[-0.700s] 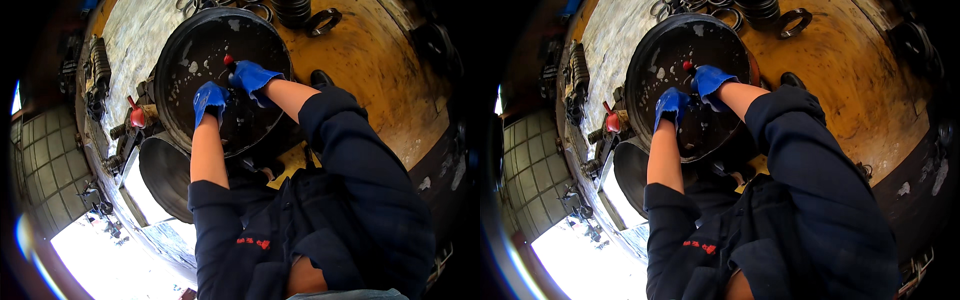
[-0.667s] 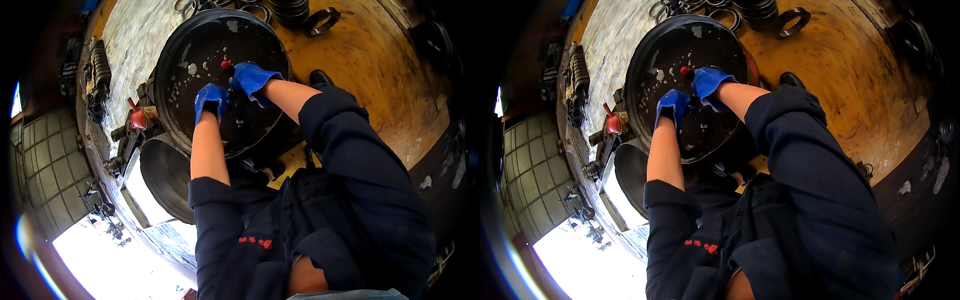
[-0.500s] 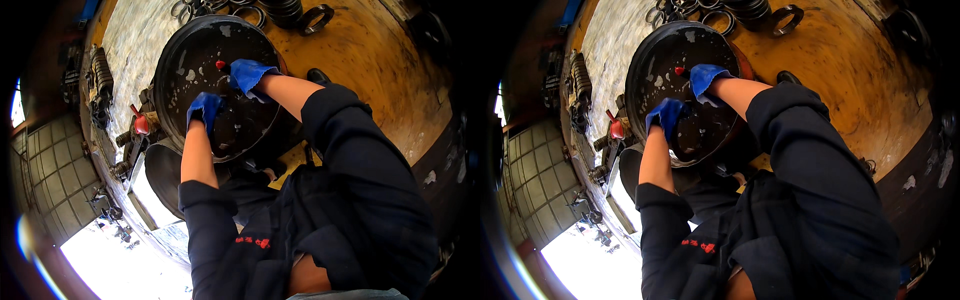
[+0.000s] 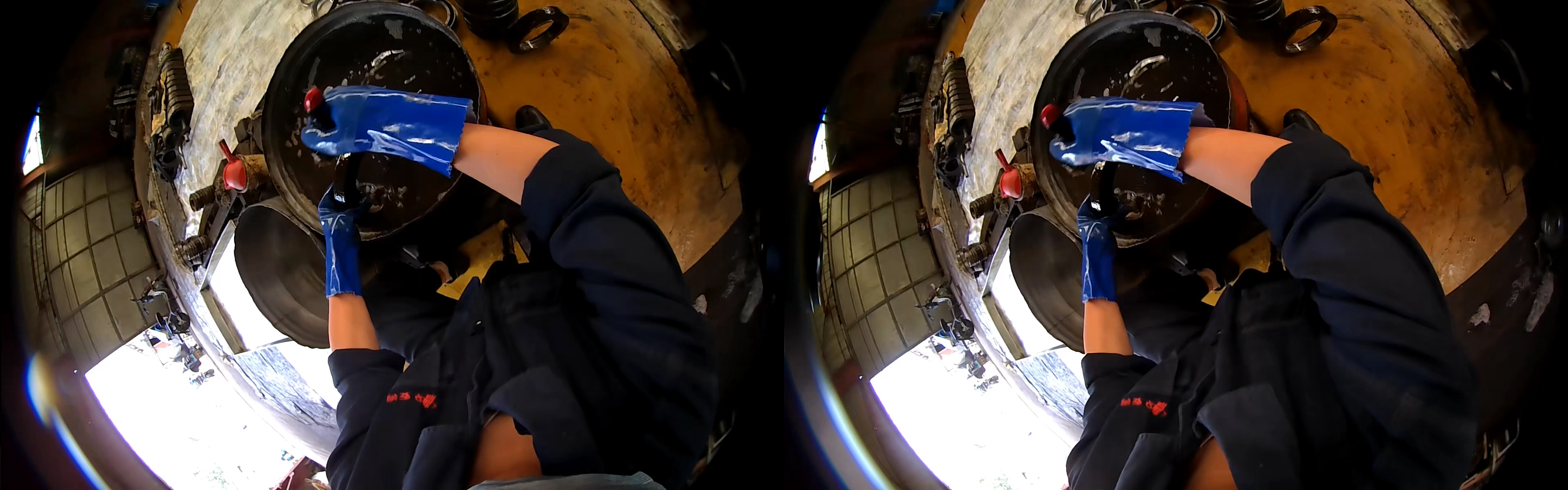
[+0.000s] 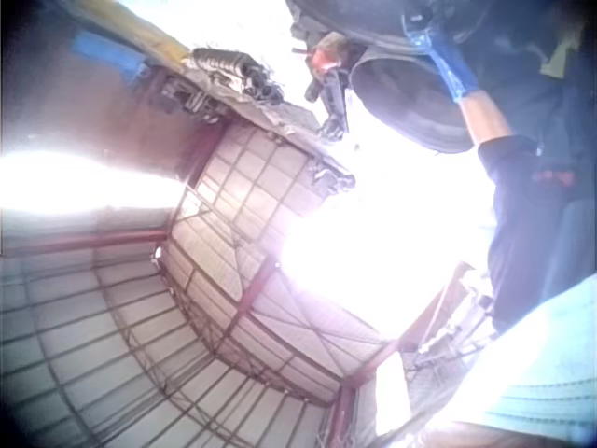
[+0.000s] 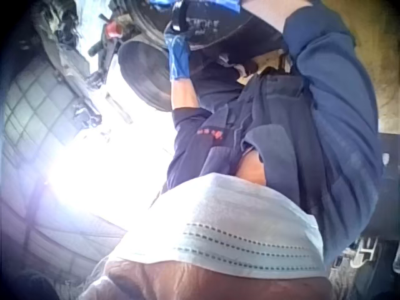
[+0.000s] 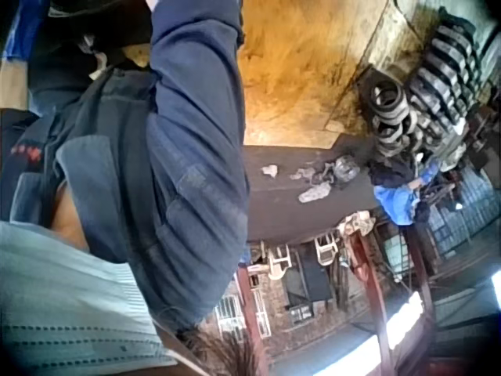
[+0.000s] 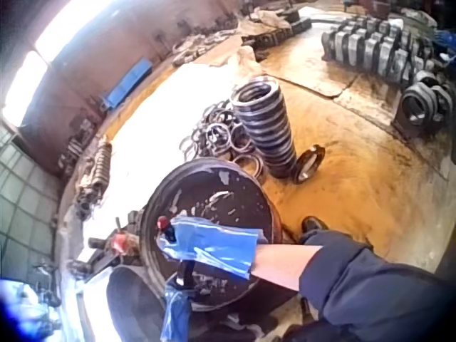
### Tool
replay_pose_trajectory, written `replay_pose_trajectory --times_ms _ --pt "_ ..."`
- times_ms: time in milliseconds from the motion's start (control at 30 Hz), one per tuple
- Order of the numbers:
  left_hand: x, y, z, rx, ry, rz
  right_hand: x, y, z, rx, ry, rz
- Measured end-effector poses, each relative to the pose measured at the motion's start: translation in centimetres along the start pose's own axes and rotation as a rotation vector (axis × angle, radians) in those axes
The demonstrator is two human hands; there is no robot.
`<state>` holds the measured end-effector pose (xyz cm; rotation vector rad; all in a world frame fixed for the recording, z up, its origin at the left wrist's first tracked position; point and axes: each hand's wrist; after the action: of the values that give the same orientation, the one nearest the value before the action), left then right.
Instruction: The person cleans various curved metal components by submerging them in a bucket of dark liquid and scrubbing them with a brush before placing them on a wooden pallet.
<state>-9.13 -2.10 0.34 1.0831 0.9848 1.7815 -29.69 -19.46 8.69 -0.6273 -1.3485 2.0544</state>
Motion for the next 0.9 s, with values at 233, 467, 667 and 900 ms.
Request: replay_pose_trajectory --times_ms 233,467,667,900 --pt "-0.6 -3.2 0.6 0.103 0.031 0.062 1.6 -1.9 -5.7 0.294 -0.165 0.298" --pt "0.6 0.8 -3.2 0.135 0.050 0.032 -0.8 8.7 0.0 -0.210 0.105 -0.332" --pt "0.9 -1.9 -0.1 0.048 0.094 0.074 2.2 8.5 0.6 -0.044 0.230 -0.555" --pt "-0.2 -2.1 -2.4 0.084 0.158 -0.005 1.2 15.3 0.9 0.169 0.013 -0.424"
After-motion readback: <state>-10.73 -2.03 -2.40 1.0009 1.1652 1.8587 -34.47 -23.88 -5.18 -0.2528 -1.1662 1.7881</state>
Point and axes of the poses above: each hand's wrist, its own x-axis away from the middle knuckle, its own z-axis out of the back of the hand, y = z × x, and after that the axes turned 2 degrees about -y, right-handed
